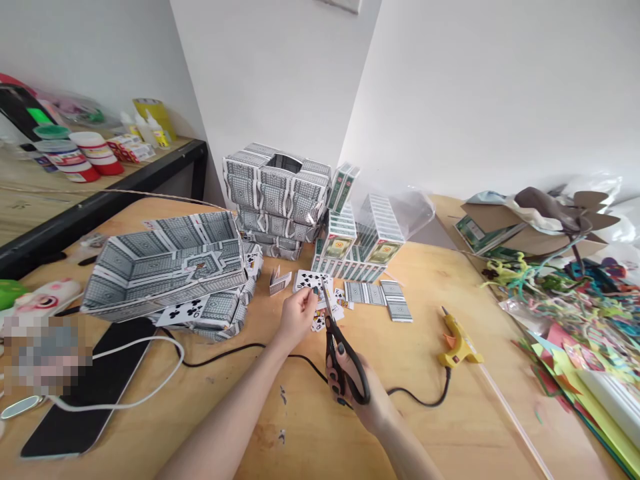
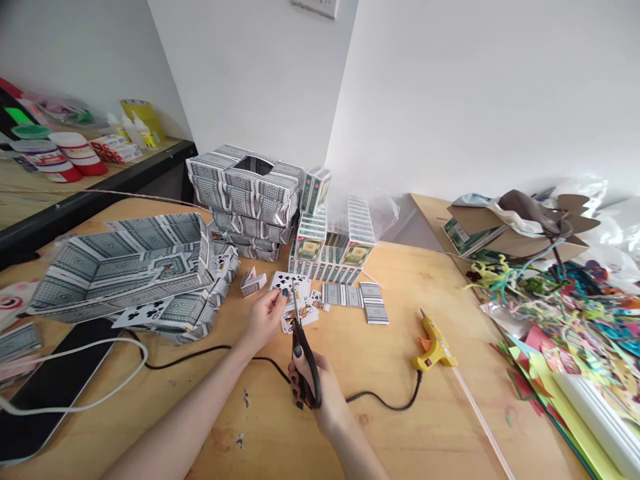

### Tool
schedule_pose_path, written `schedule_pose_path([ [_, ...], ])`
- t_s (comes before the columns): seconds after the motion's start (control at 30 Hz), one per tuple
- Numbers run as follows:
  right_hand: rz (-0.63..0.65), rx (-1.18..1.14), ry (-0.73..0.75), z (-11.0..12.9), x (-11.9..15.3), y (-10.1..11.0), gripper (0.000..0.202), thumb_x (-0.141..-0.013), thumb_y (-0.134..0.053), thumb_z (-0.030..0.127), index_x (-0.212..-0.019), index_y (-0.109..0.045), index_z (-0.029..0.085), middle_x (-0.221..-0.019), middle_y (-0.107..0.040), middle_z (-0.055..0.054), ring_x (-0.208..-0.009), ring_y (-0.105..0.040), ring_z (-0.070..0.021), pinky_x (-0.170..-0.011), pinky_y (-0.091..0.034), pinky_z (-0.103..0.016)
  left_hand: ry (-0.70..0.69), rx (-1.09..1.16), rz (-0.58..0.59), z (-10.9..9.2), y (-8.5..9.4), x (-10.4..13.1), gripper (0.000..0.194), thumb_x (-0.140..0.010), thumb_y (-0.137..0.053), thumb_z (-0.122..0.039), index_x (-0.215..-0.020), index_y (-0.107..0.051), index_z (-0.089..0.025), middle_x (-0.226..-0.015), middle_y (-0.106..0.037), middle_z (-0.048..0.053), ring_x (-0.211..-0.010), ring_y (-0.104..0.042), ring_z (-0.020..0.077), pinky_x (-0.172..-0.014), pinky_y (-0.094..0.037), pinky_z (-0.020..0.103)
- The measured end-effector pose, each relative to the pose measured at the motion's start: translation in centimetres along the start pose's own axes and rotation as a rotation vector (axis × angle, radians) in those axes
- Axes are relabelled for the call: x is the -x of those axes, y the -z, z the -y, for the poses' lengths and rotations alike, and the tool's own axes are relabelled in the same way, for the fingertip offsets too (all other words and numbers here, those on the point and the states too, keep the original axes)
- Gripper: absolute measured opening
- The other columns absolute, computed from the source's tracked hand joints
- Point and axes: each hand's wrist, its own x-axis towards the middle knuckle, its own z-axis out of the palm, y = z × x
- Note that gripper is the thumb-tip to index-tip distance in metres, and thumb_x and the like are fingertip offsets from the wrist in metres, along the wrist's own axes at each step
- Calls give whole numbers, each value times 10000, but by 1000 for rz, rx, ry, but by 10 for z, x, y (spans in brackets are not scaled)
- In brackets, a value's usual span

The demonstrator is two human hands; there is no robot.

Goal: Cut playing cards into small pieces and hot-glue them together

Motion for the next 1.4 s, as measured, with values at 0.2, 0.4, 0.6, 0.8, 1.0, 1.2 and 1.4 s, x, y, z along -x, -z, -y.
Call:
schedule_pose_path([
  [0.2, -11, 0, -22, 0, 0, 2, 457, -667, -608, 592, -635, -451, 164, -533, -384, 48, -425, -313, -48, -406, -241, -203, 6, -8, 15, 1, 1, 0, 317, -795, -427, -329, -542, -309, -181, -504, -255, -55, -464, -267, 72, -438, -203, 211],
  [0.4, -27, 41, -23, 1, 2, 4, 454, -686, -586, 593, -645, -457, 160, -541, -387, 46, -418, -312, -45, -392, -219, -199, 2, -3, 2, -3, 0, 1, 321, -790, -424, -318, -534, -288, -180, -504, -243, -56, -466, -255, 68, -436, -193, 209],
  [0.6, -44, 63, -33, 0, 2, 4, 481, -660, -588, 622, -647, -469, 156, -521, -387, 46, -412, -324, -49, -380, -210, -195, 5, -5, 2, -4, -1, 1, 325, -791, -425, -320, -529, -290, -182, -501, -244, -56, -461, -260, 70, -437, -197, 212],
  [0.8, -39, 60, -14, 4, 3, 1, 475, -653, -605, 609, -639, -469, 154, -527, -387, 46, -406, -317, -43, -369, -206, -192, -20, -13, 3, -4, -1, 1, 314, -790, -423, -290, -530, -282, -184, -500, -247, -57, -458, -259, 70, -438, -196, 215],
  [1.0, -45, 66, -14, 3, 2, 2, 475, -642, -612, 609, -636, -476, 154, -512, -380, 51, -394, -309, -43, -362, -228, -193, -15, -20, 18, -4, 0, 1, 314, -791, -415, -291, -531, -274, -186, -504, -234, -57, -459, -252, 71, -437, -192, 216],
  [1.2, -61, 78, -9, 2, 2, 1, 467, -649, -615, 597, -636, -475, 151, -518, -383, 51, -386, -313, -40, -354, -235, -191, -17, -9, 15, -5, 0, 1, 313, -790, -412, -291, -531, -271, -187, -508, -233, -56, -463, -250, 71, -437, -194, 215],
  [1.4, -70, 86, -19, -1, 2, 5, 462, -672, -597, 592, -628, -464, 151, -495, -372, 61, -378, -307, -35, -349, -219, -181, -9, -19, 22, -6, -1, 1, 300, -790, -409, -283, -537, -282, -184, -507, -246, -58, -468, -257, 69, -443, -196, 210],
])
